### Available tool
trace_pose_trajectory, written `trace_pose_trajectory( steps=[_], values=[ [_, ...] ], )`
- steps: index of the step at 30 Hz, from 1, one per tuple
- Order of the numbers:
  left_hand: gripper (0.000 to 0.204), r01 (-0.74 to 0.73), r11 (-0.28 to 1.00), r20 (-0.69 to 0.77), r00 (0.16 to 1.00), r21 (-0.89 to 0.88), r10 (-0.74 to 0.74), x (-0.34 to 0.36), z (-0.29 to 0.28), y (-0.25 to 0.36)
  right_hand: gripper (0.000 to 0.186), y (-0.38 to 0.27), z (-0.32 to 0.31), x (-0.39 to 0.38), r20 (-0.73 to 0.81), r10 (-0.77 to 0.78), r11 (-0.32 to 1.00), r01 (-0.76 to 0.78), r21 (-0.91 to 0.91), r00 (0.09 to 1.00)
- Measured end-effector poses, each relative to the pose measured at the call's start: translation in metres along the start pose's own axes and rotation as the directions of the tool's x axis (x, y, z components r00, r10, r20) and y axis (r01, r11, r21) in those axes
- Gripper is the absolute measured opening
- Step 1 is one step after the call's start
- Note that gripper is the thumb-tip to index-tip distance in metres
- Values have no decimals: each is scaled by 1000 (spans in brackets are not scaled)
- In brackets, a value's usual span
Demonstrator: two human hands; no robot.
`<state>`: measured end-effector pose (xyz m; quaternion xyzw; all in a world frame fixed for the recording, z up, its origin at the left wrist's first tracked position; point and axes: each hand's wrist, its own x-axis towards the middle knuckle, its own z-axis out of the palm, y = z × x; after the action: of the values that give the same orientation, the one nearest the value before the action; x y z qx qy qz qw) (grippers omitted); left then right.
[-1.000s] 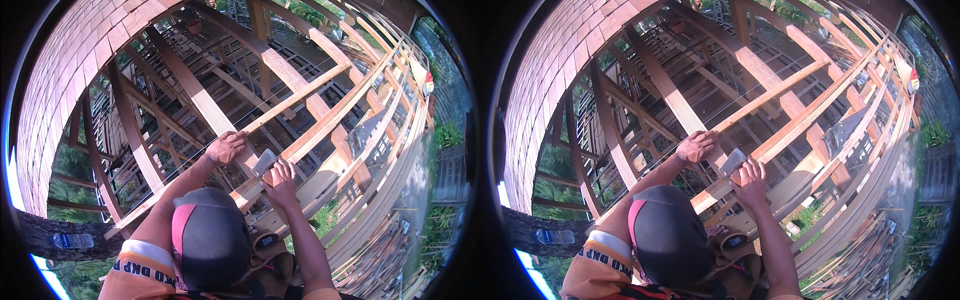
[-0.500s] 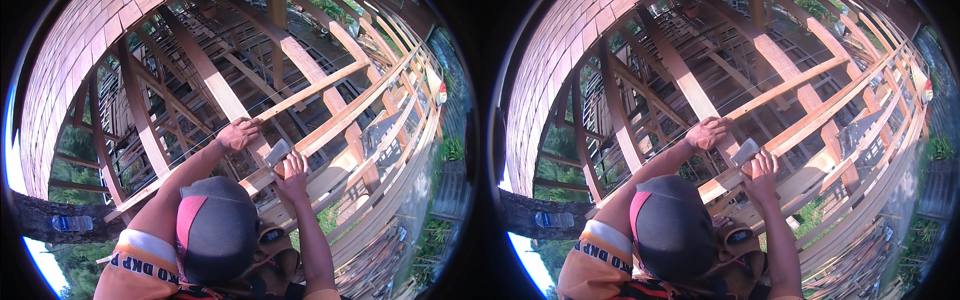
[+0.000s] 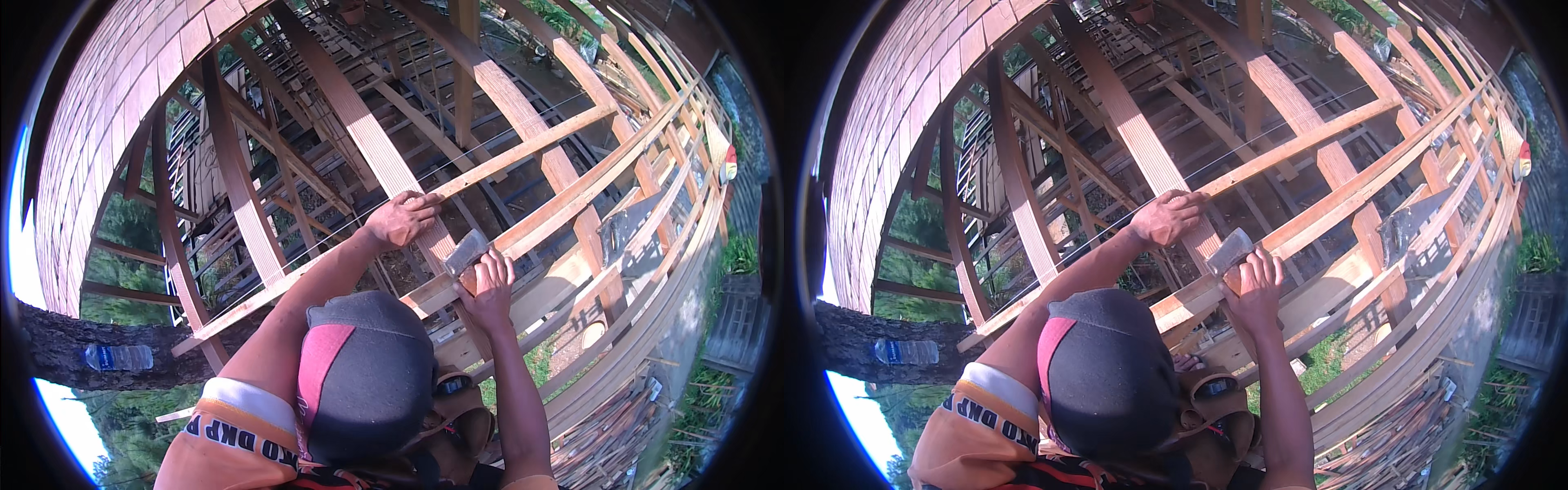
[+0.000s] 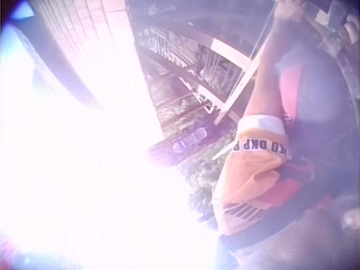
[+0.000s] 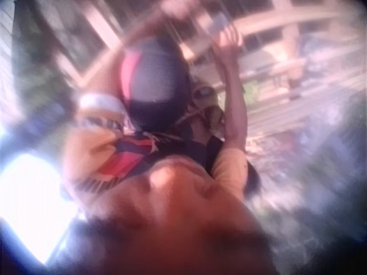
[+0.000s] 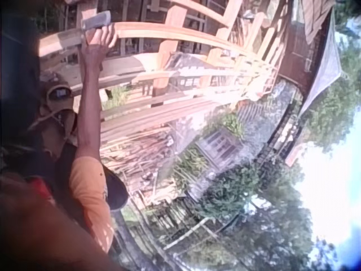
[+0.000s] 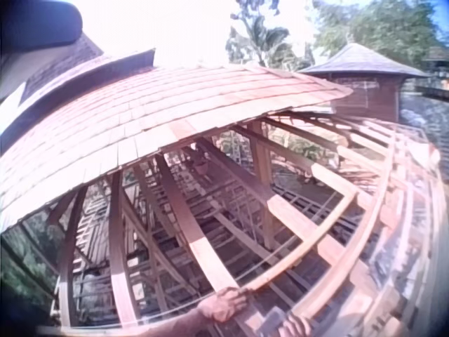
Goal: The person uses a hatchet to shave and shape the edges of wooden roof rafters while perched on the structure, occasionally checking their work by hand.
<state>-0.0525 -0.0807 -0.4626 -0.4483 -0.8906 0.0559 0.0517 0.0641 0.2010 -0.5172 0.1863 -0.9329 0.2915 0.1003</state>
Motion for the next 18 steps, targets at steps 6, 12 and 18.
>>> trace_pose_trajectory(
  steps=[6,12,18],
  values=[
    [33,-9,1000,30,1000,-25,10,5,-6,2,51,2,1,-1,-51,-20,1000,20,-3,999],
    [31,-11,1000,-23,1000,-20,10,3,-3,1,55,3,-1,1,-4,-18,1000,18,4,1000],
    [31,-17,1000,1,1000,11,17,3,-5,1,54,2,2,0,-24,-18,1000,18,3,1000]
  ],
)
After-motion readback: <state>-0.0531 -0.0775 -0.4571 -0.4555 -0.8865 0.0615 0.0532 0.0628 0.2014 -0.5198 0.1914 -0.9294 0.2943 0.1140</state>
